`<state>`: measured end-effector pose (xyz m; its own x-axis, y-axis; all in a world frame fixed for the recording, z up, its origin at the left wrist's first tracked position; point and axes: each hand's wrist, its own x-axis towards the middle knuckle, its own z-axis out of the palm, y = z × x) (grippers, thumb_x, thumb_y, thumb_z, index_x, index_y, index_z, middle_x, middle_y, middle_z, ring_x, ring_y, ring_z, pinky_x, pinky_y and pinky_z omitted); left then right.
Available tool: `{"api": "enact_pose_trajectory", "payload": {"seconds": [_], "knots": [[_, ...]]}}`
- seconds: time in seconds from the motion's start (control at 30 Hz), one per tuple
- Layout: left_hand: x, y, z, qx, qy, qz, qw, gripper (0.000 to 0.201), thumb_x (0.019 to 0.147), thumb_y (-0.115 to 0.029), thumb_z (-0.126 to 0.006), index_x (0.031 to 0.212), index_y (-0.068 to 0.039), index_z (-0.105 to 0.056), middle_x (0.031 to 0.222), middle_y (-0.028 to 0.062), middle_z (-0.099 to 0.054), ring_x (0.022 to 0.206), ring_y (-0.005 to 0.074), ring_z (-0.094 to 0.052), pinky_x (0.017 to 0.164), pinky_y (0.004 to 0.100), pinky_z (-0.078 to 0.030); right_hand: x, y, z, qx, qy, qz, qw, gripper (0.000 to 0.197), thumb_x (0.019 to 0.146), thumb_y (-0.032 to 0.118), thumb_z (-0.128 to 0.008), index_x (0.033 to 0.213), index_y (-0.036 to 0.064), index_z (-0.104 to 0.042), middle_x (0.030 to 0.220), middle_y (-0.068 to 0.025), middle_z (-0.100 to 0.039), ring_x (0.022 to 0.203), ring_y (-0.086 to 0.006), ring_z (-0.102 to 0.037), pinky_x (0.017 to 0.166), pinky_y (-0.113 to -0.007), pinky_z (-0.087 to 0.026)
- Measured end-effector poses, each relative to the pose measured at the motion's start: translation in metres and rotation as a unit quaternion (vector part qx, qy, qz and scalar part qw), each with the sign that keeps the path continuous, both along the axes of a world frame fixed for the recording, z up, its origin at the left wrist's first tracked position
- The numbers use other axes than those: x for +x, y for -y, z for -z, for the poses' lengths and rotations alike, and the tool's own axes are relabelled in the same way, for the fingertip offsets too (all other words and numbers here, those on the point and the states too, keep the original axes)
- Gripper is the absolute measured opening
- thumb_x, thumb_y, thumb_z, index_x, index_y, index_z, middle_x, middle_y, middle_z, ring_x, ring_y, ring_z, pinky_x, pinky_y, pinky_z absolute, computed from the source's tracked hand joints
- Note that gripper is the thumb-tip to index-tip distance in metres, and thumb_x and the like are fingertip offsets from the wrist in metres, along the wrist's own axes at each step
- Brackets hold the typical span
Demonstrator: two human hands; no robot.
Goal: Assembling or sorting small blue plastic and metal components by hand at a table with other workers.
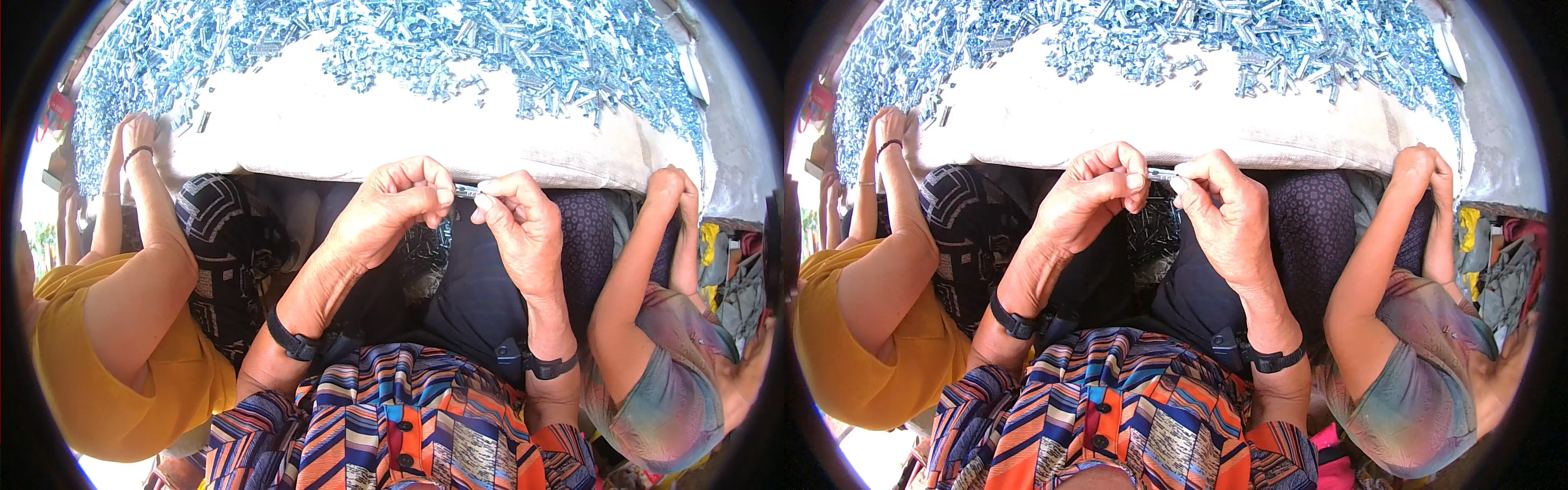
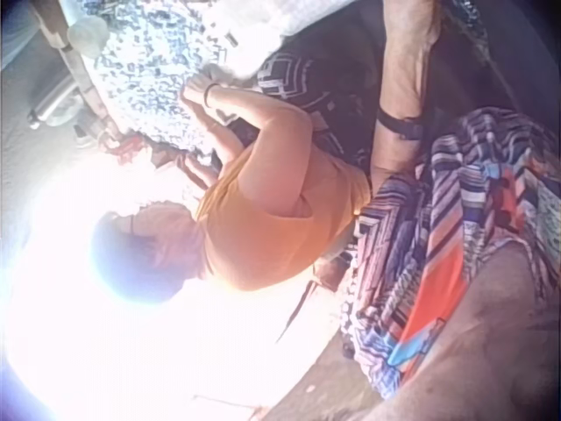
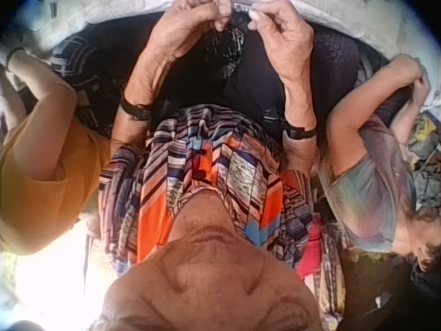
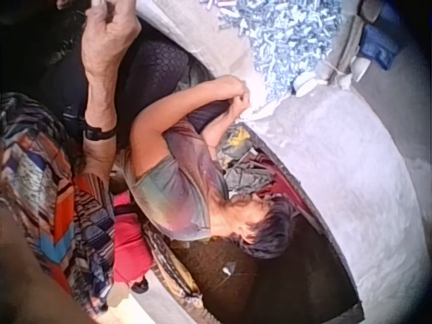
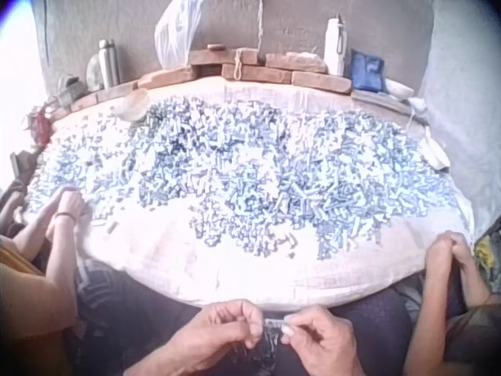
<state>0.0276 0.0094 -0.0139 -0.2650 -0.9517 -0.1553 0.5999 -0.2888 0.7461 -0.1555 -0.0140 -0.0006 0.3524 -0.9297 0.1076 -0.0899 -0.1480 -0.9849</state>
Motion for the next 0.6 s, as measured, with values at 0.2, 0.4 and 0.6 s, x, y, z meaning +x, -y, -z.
{"api": "enact_pose_trajectory", "payload": {"seconds": [0.2,0.4,0.6], "knots": [[-0.001,-0.001,0.005,-0.001,0.026,0.002,1.0,0.006,0.08,-0.002,-0.057,0.083,-0.004,-0.061,0.076,0.0001,-0.058,0.068,0.0074,-0.051,0.062,0.0212,-0.042,-0.005,0.002,0.006,0.091,0.044,-0.036,0.994,0.004,0.089,0.002,-0.057,0.086,0.0008,-0.055,0.069,-0.0011,-0.057,0.064,-0.0066,-0.057,0.058,-0.019,-0.044],[-0.003,0.008,0.003,-0.034,0.089,0.01,0.995,0.004,0.084,-0.008,-0.061,0.084,-0.004,-0.06,0.073,-0.0007,-0.057,0.063,0.007,-0.048,0.061,0.02,-0.039,-0.012,0.012,0.001,0.16,0.092,-0.066,0.981,0.005,0.09,0.004,-0.056,0.086,0.0012,-0.055,0.07,-0.0017,-0.057,0.062,-0.0077,-0.056,0.059,-0.02,-0.044],[-0.005,0.055,-0.009,-0.113,0.366,-0.081,0.92,0.009,0.086,-0.011,-0.058,0.083,-0.002,-0.058,0.072,-0.0032,-0.055,0.064,0.0047,-0.048,0.059,0.0208,-0.039,-0.019,0.023,0.007,0.172,0.161,0.0,0.972,0.003,0.089,0.002,-0.055,0.085,0.0018,-0.055,0.07,-0.0022,-0.056,0.062,-0.0082,-0.054,0.061,-0.021,-0.044]]}}
